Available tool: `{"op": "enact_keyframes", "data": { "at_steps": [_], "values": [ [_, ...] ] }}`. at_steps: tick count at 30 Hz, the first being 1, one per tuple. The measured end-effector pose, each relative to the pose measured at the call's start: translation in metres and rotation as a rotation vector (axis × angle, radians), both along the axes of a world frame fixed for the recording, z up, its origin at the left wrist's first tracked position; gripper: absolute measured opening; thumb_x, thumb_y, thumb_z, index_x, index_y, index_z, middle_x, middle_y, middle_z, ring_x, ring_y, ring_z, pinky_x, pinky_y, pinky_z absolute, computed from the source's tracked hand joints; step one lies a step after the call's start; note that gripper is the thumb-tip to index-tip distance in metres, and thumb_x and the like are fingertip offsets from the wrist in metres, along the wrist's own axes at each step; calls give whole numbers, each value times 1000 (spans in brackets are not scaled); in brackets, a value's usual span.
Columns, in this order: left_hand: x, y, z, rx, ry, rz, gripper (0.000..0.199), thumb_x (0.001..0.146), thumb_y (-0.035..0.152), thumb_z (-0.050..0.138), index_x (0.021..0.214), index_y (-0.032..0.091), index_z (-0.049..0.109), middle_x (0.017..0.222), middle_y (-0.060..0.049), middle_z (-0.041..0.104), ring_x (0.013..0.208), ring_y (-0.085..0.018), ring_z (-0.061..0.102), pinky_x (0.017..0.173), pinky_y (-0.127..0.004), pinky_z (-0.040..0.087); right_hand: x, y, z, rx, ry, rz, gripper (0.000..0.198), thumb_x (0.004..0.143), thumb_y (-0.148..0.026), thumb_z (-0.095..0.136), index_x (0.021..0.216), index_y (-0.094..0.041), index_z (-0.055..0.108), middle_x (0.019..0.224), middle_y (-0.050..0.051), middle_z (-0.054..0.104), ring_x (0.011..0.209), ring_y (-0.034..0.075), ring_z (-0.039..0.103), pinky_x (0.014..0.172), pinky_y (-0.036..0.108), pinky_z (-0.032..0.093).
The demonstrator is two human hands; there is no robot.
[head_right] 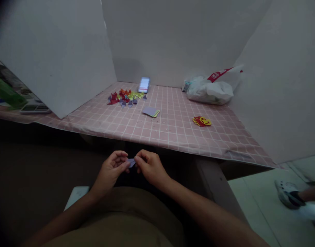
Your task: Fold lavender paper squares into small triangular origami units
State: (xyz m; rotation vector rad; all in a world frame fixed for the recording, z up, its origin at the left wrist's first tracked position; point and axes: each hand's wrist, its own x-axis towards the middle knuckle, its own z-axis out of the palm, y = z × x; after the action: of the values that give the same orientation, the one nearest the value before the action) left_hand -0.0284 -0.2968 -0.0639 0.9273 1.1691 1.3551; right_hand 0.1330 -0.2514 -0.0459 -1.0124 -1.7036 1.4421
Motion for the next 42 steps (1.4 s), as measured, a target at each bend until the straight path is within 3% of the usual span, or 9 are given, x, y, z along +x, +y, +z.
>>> {"op": "enact_keyframes", "data": {
  "at_steps": [7, 10, 16, 21, 28, 36, 39, 41, 42],
  "values": [
    [-4, -2, 5, 47, 35, -36, 29, 75, 22, 75, 97, 19, 57, 78, 3, 61, 69, -11, 60, 62, -22, 50, 0, 3, 0, -81, 55, 61, 23, 84, -40, 66, 83, -17, 61, 68, -1, 61, 56, 12, 55, 54, 25, 42],
    [-6, -2, 7, 60, 61, -74, 29, 76, 22, 75, 98, 19, 57, 78, 3, 60, 71, -12, 60, 64, -23, 50, -1, 3, -2, -171, 57, 128, 26, 81, -40, 68, 72, -16, 62, 62, -1, 60, 51, 11, 54, 51, 24, 41],
    [-11, 2, 7, 33, 41, -63, 31, 77, 23, 76, 99, 19, 55, 68, 6, 59, 58, -9, 58, 59, -21, 47, -2, -2, -1, -201, 116, 52, 27, 84, -37, 67, 67, -16, 63, 57, -2, 61, 49, 10, 54, 51, 24, 39],
    [-12, 4, 5, -42, -52, -24, 29, 83, 33, 72, 105, 18, 60, 80, 2, 65, 63, -10, 63, 64, -23, 50, -2, -3, 2, -180, 135, -15, 23, 82, -35, 68, 68, -17, 63, 60, -2, 62, 50, 11, 55, 53, 25, 41],
    [-9, 4, 13, -59, 169, -123, 30, 81, 40, 70, 68, 16, 59, 59, 2, 60, 48, -9, 52, 49, -22, 42, -4, -7, 2, -45, 47, -48, 26, 86, -35, 64, 67, -17, 63, 56, -2, 59, 51, 11, 53, 52, 25, 39],
    [-13, 5, 15, -42, 181, -124, 29, 84, 40, 66, 70, 17, 57, 56, 5, 55, 44, -8, 46, 46, -20, 37, -7, -8, 3, -186, 169, -77, 25, 83, -37, 67, 68, -17, 62, 61, -2, 61, 50, 11, 55, 53, 25, 42],
    [-12, 5, 10, -25, 168, -13, 26, 85, 38, 67, 72, 16, 60, 60, 4, 57, 49, -8, 50, 50, -20, 40, -6, -8, 3, -87, 106, -145, 27, 87, -38, 63, 69, -18, 62, 60, -1, 61, 51, 12, 55, 53, 26, 43],
    [-8, 3, 8, -20, 133, 95, 25, 85, 38, 67, 75, 16, 62, 62, 3, 58, 52, -9, 52, 53, -20, 43, -3, -8, 1, 146, -2, -226, 26, 91, -35, 58, 70, -19, 62, 62, 1, 61, 56, 14, 57, 56, 28, 45],
    [-5, 2, 7, -38, 104, 78, 27, 85, 40, 67, 75, 15, 64, 63, 2, 60, 53, -10, 55, 53, -22, 45, -1, -7, 0, 305, -73, -258, 26, 93, -32, 56, 71, -19, 63, 63, 2, 62, 59, 16, 58, 59, 30, 46]
  ]
}}
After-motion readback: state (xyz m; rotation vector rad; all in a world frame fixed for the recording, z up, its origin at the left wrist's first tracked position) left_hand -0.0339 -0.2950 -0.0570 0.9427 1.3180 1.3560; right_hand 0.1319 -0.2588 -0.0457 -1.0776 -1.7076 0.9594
